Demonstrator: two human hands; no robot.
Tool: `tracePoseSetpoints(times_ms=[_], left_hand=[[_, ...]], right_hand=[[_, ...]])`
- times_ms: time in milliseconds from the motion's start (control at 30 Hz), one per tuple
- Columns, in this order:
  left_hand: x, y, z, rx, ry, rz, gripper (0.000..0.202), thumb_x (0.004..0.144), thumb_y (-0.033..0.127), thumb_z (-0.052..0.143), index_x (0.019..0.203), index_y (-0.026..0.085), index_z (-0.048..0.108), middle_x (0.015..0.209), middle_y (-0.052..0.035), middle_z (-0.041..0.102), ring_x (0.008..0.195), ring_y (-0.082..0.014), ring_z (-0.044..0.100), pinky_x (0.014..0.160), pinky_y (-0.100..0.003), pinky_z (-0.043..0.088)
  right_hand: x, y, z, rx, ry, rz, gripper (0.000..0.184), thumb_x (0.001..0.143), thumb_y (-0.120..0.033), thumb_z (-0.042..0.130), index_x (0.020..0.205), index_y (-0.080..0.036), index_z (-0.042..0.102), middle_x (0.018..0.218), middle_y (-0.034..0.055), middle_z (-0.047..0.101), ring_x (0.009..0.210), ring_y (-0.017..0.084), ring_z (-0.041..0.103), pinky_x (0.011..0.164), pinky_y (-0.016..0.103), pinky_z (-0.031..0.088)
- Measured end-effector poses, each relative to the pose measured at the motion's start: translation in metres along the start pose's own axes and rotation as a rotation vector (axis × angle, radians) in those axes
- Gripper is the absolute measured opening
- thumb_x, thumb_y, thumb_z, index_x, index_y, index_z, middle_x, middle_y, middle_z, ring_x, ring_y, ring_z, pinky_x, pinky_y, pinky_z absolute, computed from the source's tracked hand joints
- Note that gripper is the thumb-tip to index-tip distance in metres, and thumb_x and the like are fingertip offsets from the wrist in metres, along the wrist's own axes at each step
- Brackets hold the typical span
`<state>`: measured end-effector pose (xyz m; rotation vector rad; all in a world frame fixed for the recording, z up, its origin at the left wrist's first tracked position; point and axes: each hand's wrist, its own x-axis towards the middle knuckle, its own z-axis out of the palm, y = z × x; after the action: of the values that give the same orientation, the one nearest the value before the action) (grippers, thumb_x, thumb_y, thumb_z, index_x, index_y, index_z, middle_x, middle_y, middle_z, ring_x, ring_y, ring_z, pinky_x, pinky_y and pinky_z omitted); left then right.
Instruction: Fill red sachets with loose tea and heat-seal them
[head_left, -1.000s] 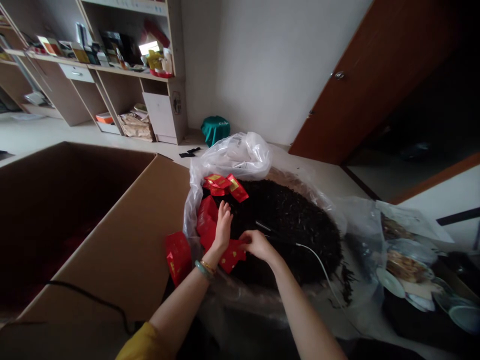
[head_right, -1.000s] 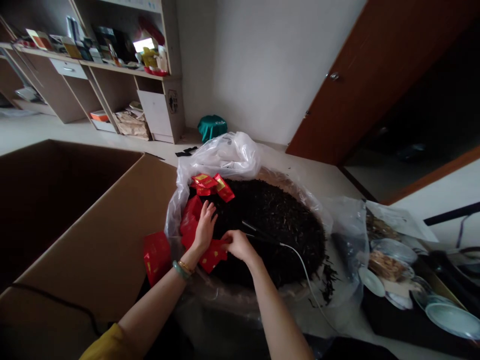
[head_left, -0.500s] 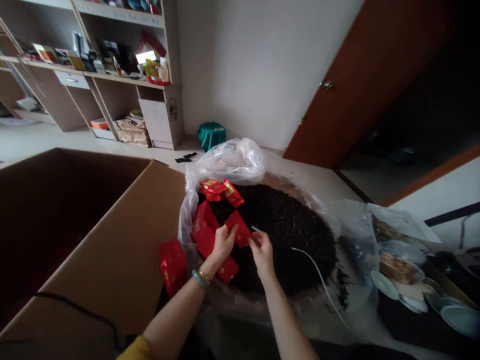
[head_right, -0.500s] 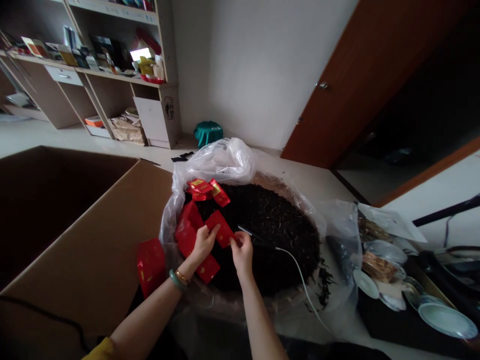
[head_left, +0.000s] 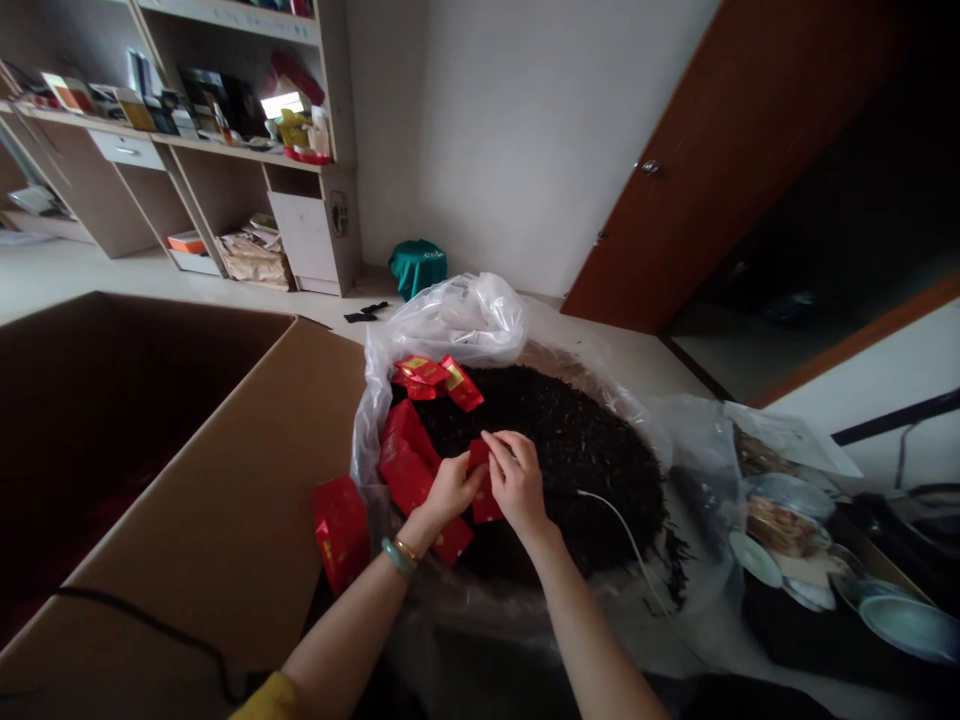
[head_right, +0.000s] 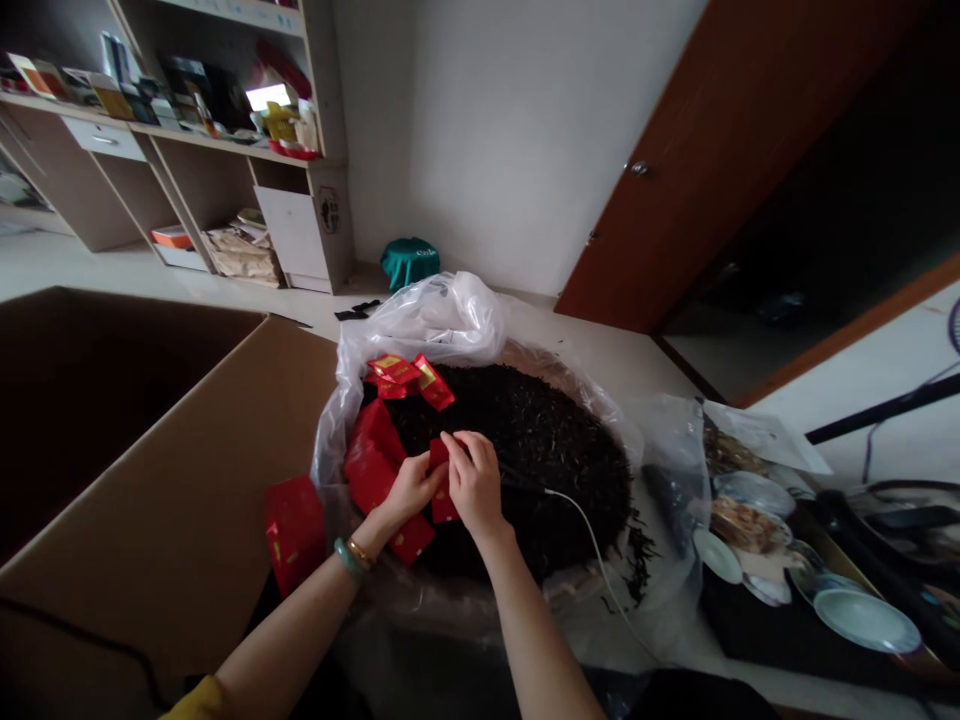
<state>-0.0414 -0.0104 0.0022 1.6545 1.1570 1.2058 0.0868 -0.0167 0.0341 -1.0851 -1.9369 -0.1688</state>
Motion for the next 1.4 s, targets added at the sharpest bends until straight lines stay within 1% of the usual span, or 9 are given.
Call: tracePoseSetpoints(times_ms=[233,567,733,833,933,1033,1133,1267,1400], left_hand=[[0.0,0.0,0.0,-0.038,0.052,-0.038,0.032,0.082,0.037,0.05,0.06,0.013,0.054,0.054,0.0018,0.053,0.052,-0.0086,0.04,0.048,-0.02,0.032],[0.001,-0.001,0.001,-0.067,0.033,-0.038,0.027,0.083,0.033,0.05,0.071,0.013,0.064,0.065,-0.0025,0.065,0.057,-0.0124,0.051,0.056,-0.022,0.042],[-0.001,-0.004,0.001,-0.036,0.018,-0.027,0.022,0.082,0.028,0.05,0.073,0.015,0.065,0.06,-0.0022,0.064,0.057,-0.014,0.054,0.054,-0.022,0.042],[-0.002,-0.002,0.001,0.038,-0.037,-0.02,0.018,0.079,0.023,0.052,0.068,0.016,0.064,0.052,0.0002,0.06,0.05,-0.0125,0.051,0.05,-0.021,0.039],[-0.001,0.001,0.0,0.042,-0.007,-0.019,0.014,0.077,0.026,0.058,0.072,0.017,0.067,0.061,-0.0005,0.066,0.055,-0.013,0.055,0.054,-0.022,0.041],[0.002,0.003,-0.001,-0.046,0.082,-0.064,0.015,0.075,0.031,0.064,0.082,0.019,0.07,0.077,-0.0024,0.071,0.067,-0.0156,0.062,0.063,-0.024,0.046],[0.005,0.001,-0.002,-0.106,0.13,-0.128,0.014,0.073,0.031,0.066,0.078,0.019,0.071,0.075,-0.0026,0.071,0.068,-0.0167,0.063,0.064,-0.025,0.047],[0.006,-0.001,-0.002,-0.14,0.152,-0.119,0.013,0.073,0.031,0.066,0.074,0.018,0.07,0.073,-0.002,0.071,0.067,-0.0167,0.062,0.063,-0.025,0.047],[0.006,0.002,-0.004,-0.191,0.196,-0.098,0.018,0.072,0.035,0.067,0.073,0.017,0.068,0.071,-0.0018,0.069,0.066,-0.0152,0.061,0.061,-0.024,0.047]], right_hand=[[-0.011,0.001,0.001,0.011,-0.024,-0.005,0.047,0.09,-0.012,0.041,0.134,-0.027,0.049,0.122,0.0104,0.06,0.111,0.024,0.056,0.094,0.045,0.05],[-0.027,0.006,0.005,-0.011,-0.016,-0.043,0.049,0.091,-0.013,0.04,0.139,-0.022,0.043,0.129,0.0118,0.058,0.118,0.023,0.055,0.095,0.043,0.05],[-0.021,-0.002,0.0,-0.011,0.024,-0.005,0.031,0.089,-0.02,0.05,0.119,-0.02,0.06,0.108,0.0116,0.066,0.105,0.024,0.057,0.09,0.044,0.049],[-0.009,-0.004,-0.008,-0.076,-0.014,0.011,0.014,0.087,-0.029,0.057,0.09,-0.019,0.068,0.084,0.0086,0.066,0.086,0.023,0.056,0.079,0.04,0.05],[0.002,0.002,-0.018,-0.092,-0.044,0.002,0.024,0.087,-0.028,0.057,0.064,-0.021,0.061,0.063,0.0047,0.06,0.075,0.021,0.052,0.071,0.034,0.047],[0.004,0.013,-0.029,-0.098,0.049,0.063,0.024,0.087,-0.027,0.057,0.064,-0.021,0.059,0.061,0.0041,0.06,0.071,0.02,0.051,0.068,0.032,0.046],[-0.003,0.022,-0.037,-0.142,0.121,0.117,0.022,0.086,-0.028,0.058,0.065,-0.021,0.06,0.06,0.004,0.059,0.068,0.019,0.052,0.065,0.031,0.045],[-0.016,0.02,-0.04,-0.137,0.056,0.167,0.023,0.086,-0.028,0.056,0.064,-0.021,0.059,0.06,0.0037,0.059,0.063,0.018,0.053,0.061,0.029,0.044],[-0.022,0.013,-0.037,-0.023,0.019,0.335,0.022,0.086,-0.034,0.054,0.068,-0.021,0.056,0.06,0.0031,0.06,0.055,0.016,0.054,0.056,0.027,0.044]])
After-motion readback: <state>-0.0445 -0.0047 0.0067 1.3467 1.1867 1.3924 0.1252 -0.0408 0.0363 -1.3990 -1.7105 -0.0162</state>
